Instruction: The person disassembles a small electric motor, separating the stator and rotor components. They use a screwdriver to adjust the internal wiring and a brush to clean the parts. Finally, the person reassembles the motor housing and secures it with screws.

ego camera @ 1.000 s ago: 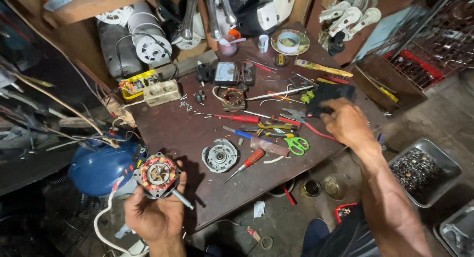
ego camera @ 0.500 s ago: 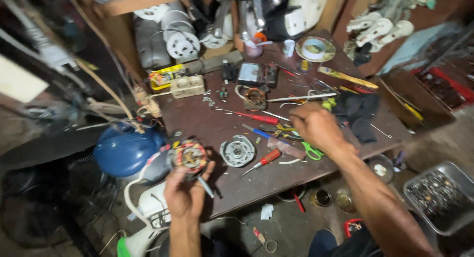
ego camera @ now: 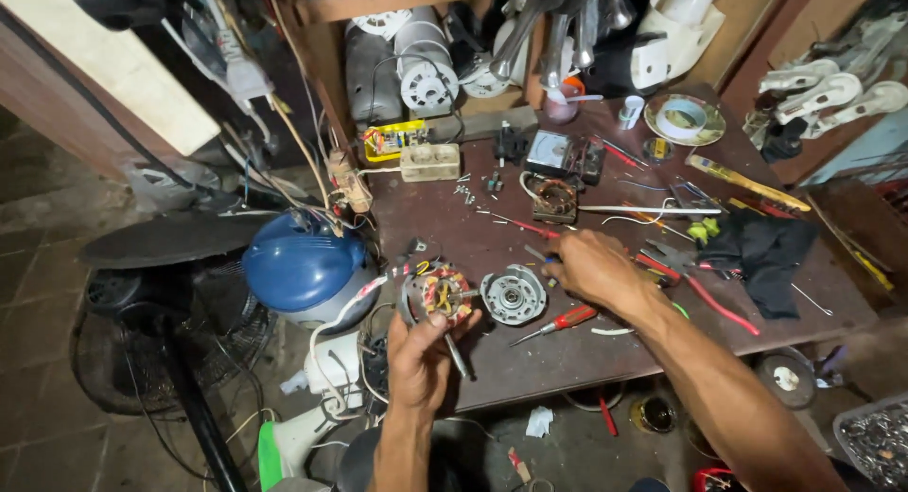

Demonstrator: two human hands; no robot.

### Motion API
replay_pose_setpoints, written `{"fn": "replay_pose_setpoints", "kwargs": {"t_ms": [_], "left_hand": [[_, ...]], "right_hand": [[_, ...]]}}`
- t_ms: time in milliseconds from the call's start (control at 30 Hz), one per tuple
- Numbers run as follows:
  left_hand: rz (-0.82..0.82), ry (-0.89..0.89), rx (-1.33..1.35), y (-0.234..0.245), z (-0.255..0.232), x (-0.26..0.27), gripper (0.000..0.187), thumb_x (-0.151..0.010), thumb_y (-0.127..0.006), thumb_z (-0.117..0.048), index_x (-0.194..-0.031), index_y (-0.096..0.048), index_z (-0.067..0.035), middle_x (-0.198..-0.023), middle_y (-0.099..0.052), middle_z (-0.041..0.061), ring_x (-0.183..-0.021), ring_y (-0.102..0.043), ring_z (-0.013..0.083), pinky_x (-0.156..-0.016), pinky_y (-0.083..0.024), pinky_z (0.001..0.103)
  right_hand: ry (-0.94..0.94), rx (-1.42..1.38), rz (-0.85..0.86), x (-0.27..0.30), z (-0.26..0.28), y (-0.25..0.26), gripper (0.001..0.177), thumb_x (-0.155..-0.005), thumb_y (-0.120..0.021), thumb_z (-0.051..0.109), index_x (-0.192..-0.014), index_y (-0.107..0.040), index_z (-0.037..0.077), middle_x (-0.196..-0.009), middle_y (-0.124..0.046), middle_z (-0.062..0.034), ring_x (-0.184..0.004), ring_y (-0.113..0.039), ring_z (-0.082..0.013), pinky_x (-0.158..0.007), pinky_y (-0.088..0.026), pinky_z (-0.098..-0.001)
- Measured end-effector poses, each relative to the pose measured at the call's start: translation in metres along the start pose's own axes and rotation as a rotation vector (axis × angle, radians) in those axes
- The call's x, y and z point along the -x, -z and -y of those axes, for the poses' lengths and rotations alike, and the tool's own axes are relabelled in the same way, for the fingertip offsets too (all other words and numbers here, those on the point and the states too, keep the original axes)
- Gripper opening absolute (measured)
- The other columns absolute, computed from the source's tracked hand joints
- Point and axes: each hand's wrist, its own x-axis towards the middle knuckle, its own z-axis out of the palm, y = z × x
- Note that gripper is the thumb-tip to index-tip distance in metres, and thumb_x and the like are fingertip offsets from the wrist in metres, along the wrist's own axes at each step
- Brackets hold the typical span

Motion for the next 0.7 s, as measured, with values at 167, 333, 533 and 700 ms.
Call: {"fn": "replay_pose_setpoints", "kwargs": {"t_ms": [167,333,533,700], "left_hand": [[-0.011,-0.042,0.096,-0.005,0.005,-0.001,0.057,-0.072,-0.065,-0.013,-0.125,-0.053,0.003,-0.112,-0.065,0.025,-0.097,-0.066,0.0408,-0.087,-0.057,0.062],[0.063,-0.053,0.119,-0.004,0.005,0.001,0.06,-0.073,-0.064,-0.013,-0.128,-0.049,0.004,-0.116,-0.061,0.025,-0.104,-0.062,0.0393,-0.088,-0.057,0.061],[0.066,-0.037,0.102,-0.005,0.003,0.002,0.053,-0.076,-0.06,-0.012,-0.126,-0.052,0.001,-0.103,-0.064,0.019,-0.1,-0.064,0.0366,-0.094,-0.052,0.071],[0.01,-0.004,0.184,0.0,0.007,0.002,0.045,-0.077,-0.058,-0.01,-0.121,-0.052,-0.003,-0.102,-0.066,0.02,-0.1,-0.066,0.0386,-0.093,-0.052,0.072]], "right_hand": [[0.008,-0.039,-0.078,-0.016,-0.007,-0.018,0.027,-0.086,-0.067,0.018,-0.112,-0.07,0.011,-0.103,-0.073,-0.02,-0.1,-0.068,-0.0428,-0.079,-0.051,-0.0527],[0.072,0.035,-0.147,-0.026,-0.018,-0.037,0.018,-0.078,-0.052,0.013,-0.069,-0.051,-0.003,-0.062,-0.052,-0.0212,-0.056,-0.051,-0.041,-0.06,-0.041,-0.0507],[0.198,-0.439,-0.354,-0.021,-0.024,-0.024,0.03,-0.099,-0.042,0.012,-0.122,-0.058,0.002,-0.115,-0.063,-0.0198,-0.101,-0.062,-0.0329,-0.086,-0.05,-0.0485],[-0.237,-1.174,-0.543,-0.013,-0.018,0.016,0.026,-0.106,-0.05,0.013,-0.131,-0.06,0.013,-0.082,-0.063,-0.0062,-0.07,-0.063,-0.0163,-0.074,-0.056,-0.032]]}}
